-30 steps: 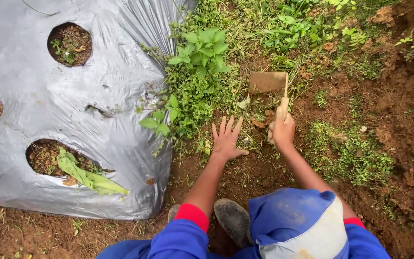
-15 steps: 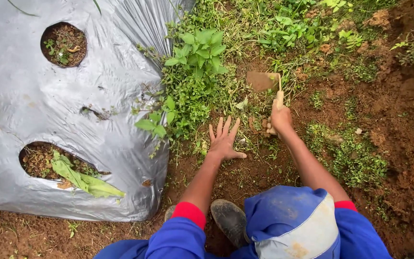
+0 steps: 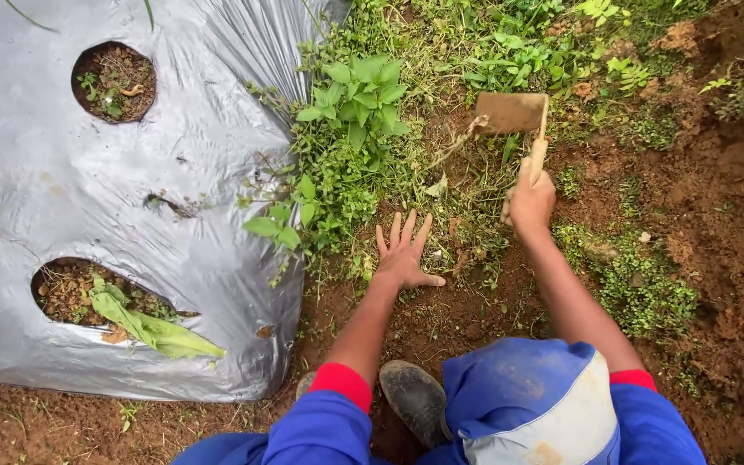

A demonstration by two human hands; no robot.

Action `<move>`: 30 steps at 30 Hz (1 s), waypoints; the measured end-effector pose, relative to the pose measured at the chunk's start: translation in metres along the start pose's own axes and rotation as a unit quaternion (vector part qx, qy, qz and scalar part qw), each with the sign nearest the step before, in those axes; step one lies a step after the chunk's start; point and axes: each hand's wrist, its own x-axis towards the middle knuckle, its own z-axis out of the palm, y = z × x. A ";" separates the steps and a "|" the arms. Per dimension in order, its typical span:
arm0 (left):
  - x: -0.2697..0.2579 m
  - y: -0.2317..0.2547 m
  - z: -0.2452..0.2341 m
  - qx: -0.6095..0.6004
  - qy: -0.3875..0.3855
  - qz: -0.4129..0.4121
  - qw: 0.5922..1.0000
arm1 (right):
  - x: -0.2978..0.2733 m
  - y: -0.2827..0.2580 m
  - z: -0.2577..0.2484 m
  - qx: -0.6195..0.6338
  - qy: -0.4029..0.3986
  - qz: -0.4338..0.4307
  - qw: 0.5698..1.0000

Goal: The person uses a hand hoe to remove weeds from the soil between rows of lettuce plants covered with plastic mulch. They scrape the ground to uproot the weeds, gather them by hand, and walk along the rows to continue the task.

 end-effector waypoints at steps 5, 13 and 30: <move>-0.005 0.002 -0.003 -0.005 0.006 0.002 1.000 | 0.082 0.061 0.004 0.030 0.029 0.054 0.998; 0.004 -0.008 0.014 0.005 0.045 0.026 0.999 | -0.023 0.083 0.030 -0.014 -0.007 0.129 0.992; 0.031 0.002 0.027 0.108 0.100 0.120 0.982 | -0.076 0.076 0.021 0.059 -0.059 0.037 0.996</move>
